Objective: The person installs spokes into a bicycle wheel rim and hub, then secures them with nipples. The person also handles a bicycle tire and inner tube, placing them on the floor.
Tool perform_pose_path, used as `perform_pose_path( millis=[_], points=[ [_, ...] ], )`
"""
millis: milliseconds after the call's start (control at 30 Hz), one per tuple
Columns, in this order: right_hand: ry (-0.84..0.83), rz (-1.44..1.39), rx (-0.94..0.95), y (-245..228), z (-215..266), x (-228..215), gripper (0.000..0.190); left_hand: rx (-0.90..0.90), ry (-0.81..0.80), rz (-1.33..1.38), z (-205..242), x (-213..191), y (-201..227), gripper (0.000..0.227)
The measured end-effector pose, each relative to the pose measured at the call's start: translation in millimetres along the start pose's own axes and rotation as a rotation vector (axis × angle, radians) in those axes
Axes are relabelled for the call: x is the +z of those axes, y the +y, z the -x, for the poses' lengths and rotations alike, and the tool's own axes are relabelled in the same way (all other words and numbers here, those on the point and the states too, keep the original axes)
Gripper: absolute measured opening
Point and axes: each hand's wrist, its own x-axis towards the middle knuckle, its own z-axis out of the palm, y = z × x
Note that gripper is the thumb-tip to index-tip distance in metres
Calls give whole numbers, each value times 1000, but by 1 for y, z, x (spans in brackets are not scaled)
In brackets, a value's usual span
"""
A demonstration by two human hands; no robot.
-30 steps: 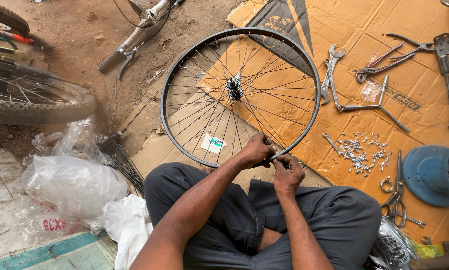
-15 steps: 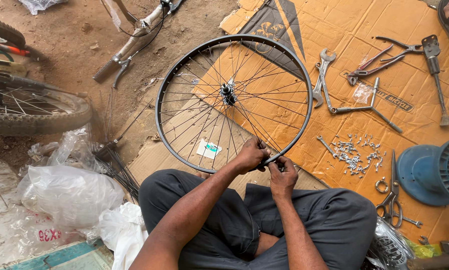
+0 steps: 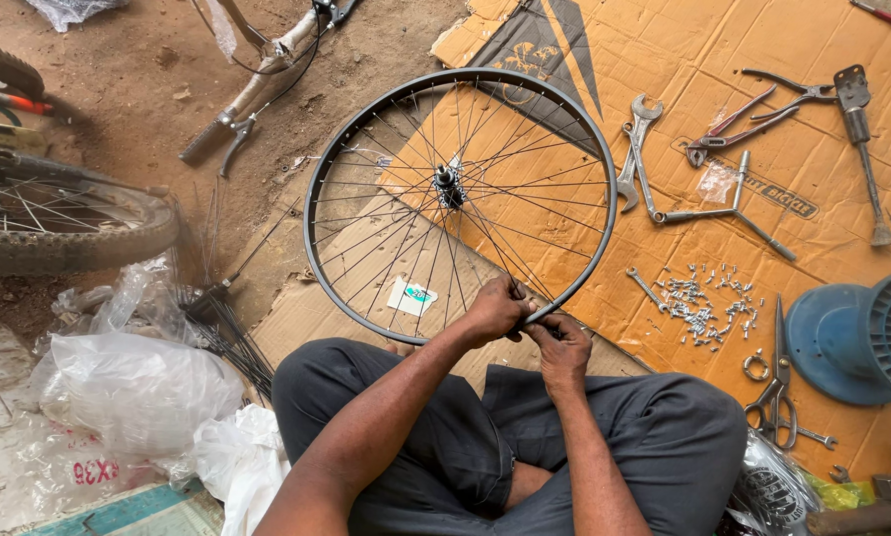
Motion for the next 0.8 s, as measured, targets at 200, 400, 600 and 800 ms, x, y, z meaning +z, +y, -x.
perform_pose_path(
  millis=[200, 400, 600, 800],
  points=[
    [36, -360, 188, 16, -5, -2, 12, 417, 219, -788, 17, 6, 11, 26],
    [52, -160, 32, 7, -4, 3, 11, 287, -277, -543, -21, -17, 5, 25],
    [53, -193, 100, -14, -1, 6, 11, 220, -223, -827, -29, 0, -11, 36],
    [135, 224, 46, -15, 3, 8, 10, 241, -315, -644, -38, -5, -15, 34]
  ],
)
